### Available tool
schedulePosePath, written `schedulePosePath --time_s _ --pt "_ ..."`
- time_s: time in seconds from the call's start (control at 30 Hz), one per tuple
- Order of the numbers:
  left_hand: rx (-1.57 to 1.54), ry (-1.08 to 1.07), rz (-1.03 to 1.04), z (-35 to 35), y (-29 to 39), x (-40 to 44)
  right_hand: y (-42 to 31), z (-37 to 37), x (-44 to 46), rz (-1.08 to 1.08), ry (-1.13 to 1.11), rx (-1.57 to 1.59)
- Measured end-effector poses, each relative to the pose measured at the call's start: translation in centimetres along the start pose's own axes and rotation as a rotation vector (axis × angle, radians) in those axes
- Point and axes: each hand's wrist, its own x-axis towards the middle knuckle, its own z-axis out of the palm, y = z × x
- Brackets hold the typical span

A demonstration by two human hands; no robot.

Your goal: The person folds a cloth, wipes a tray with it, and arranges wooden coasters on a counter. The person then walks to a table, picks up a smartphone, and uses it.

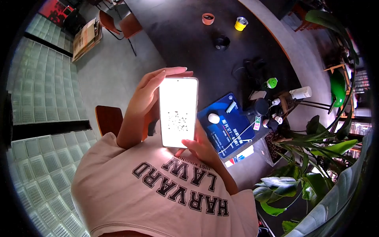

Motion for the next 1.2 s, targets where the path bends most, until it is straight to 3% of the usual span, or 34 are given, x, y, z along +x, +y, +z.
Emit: schedulePosePath --time_s 0.2,0.27,0.33,0.53,0.97,1.2 --pt "0.487 -0.002 0.078 1.1 1.7 -0.6 0.2 -0.5 0.0 -0.017 0.001 -0.043" --pt "0.392 -0.056 0.066 0.4 1.0 -0.8 -0.2 -0.2 0.0 -0.008 0.011 -0.051" --pt "0.293 -0.078 0.189 0.5 0.4 -0.6 0.3 -0.6 0.2 -0.005 0.017 -0.056" --pt "0.143 -0.089 0.131 -0.1 0.2 -0.1 0.0 -0.2 0.6 -0.035 0.063 -0.114" --pt "0.248 -0.057 0.1 0.1 -0.5 0.1 -0.2 -1.4 1.6 0.086 0.147 -0.067" --pt "0.145 -0.064 0.089 -0.9 -0.5 1.7 -1.0 -1.0 2.3 -0.064 0.032 -0.039"
